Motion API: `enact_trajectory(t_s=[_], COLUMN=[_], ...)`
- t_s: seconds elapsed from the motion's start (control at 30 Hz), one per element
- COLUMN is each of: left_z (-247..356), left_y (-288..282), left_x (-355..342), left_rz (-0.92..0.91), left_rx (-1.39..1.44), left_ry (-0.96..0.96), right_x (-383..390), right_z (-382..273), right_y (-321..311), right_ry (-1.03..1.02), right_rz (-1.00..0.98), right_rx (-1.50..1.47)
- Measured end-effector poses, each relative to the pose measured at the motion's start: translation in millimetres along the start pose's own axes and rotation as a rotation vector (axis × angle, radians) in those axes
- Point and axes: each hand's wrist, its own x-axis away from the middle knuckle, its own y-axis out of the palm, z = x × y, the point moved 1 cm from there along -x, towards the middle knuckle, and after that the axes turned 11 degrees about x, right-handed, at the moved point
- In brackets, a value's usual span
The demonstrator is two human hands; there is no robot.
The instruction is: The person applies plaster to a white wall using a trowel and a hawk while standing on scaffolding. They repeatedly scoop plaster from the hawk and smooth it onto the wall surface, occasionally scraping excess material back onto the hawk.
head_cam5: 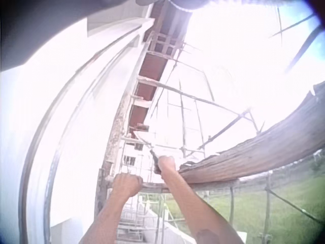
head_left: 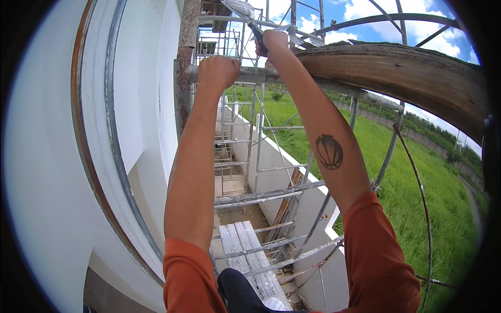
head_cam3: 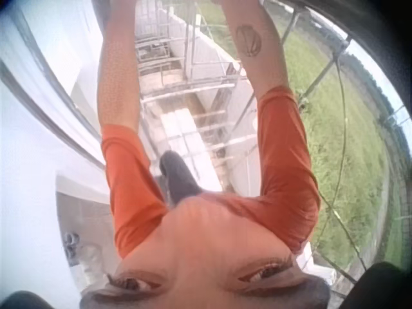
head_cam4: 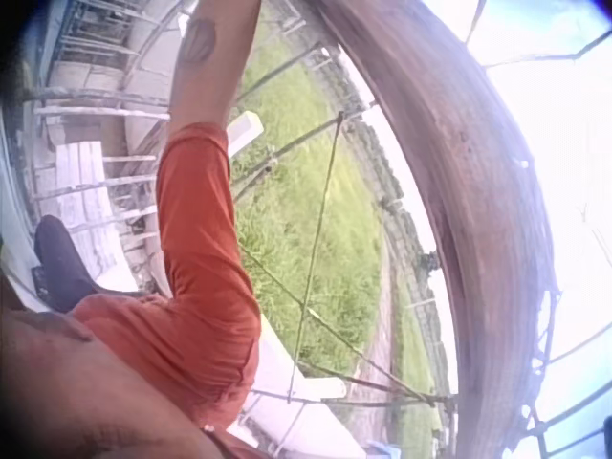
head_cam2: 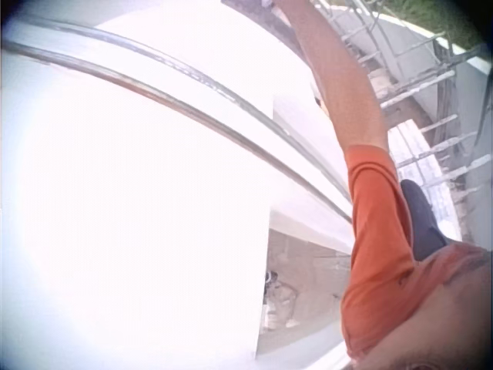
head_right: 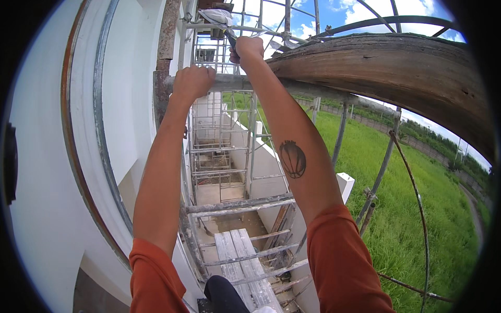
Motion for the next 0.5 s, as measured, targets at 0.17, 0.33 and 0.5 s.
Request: enact_trajectory(t_s=[0.17,0.33,0.5], left_z=[8,4,15], left_y=[1,6,1], left_x=[-4,0,-7], left_rz=[0.008,0.002,0.047], left_rx=[0.097,0.063,0.111], left_ry=[-0.044,-0.066,-0.051], right_x=[-81,-101,-152], right_z=[53,83,99], right_y=[2,19,-11], right_ry=[-0.017,-0.336,-0.233], right_rz=[-0.119,-0.276,-0.579], right_rx=[0.831,1.608,1.656])
